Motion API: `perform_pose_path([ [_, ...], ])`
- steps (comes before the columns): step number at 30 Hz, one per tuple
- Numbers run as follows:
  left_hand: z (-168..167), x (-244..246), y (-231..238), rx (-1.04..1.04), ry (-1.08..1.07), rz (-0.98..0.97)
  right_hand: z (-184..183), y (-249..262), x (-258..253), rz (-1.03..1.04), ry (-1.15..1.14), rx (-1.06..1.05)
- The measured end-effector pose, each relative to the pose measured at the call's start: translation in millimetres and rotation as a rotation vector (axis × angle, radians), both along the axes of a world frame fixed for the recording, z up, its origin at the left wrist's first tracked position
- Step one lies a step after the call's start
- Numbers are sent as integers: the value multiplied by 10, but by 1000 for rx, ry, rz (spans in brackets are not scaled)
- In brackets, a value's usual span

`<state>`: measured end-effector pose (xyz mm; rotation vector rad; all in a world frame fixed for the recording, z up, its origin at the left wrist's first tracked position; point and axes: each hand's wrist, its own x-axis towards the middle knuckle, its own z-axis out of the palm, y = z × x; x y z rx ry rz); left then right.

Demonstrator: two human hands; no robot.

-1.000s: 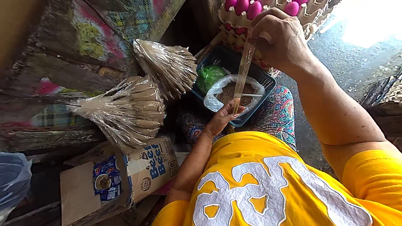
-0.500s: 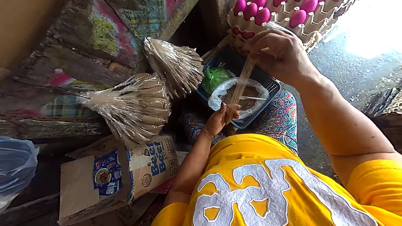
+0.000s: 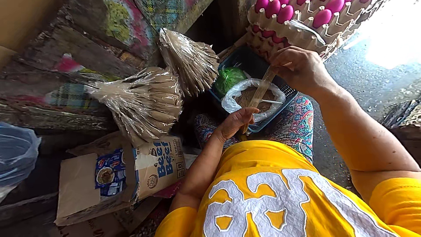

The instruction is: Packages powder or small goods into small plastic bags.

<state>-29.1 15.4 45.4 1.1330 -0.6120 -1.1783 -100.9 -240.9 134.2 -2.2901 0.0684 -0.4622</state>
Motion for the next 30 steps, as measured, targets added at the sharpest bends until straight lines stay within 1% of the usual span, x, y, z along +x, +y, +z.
perform_pose_path([
  [3, 73, -26, -55, 45, -26, 5, -121, 28, 39, -109, 49, -81],
  [6, 22, -5, -86, 66, 10, 45, -177, 121, 32, -148, 96, -135],
  [8, -49, 31, -79, 64, 43, 73, -164, 259, -2, -139, 118, -168],
  [10, -97, 60, -43, 109, 67, 105, -197, 435, -48, -113, 100, -223],
  [13, -151, 94, 10, 196, 82, 162, -414, 699, -123, 22, 40, -303],
  [16, -106, 50, 71, 299, -74, 132, -771, 874, -182, 226, 73, -314],
  [18, -54, 10, 64, 346, -184, 124, -937, 941, -191, 311, 131, -296],
  [21, 12, -8, 40, 409, -288, 59, -1051, 958, -169, 325, 133, -290],
  [25, 19, 8, 32, 442, -378, 1, -1071, 891, -140, 320, 110, -394],
  [30, -33, 43, 32, 481, -504, -25, -1041, 794, -110, 322, 251, -457],
])
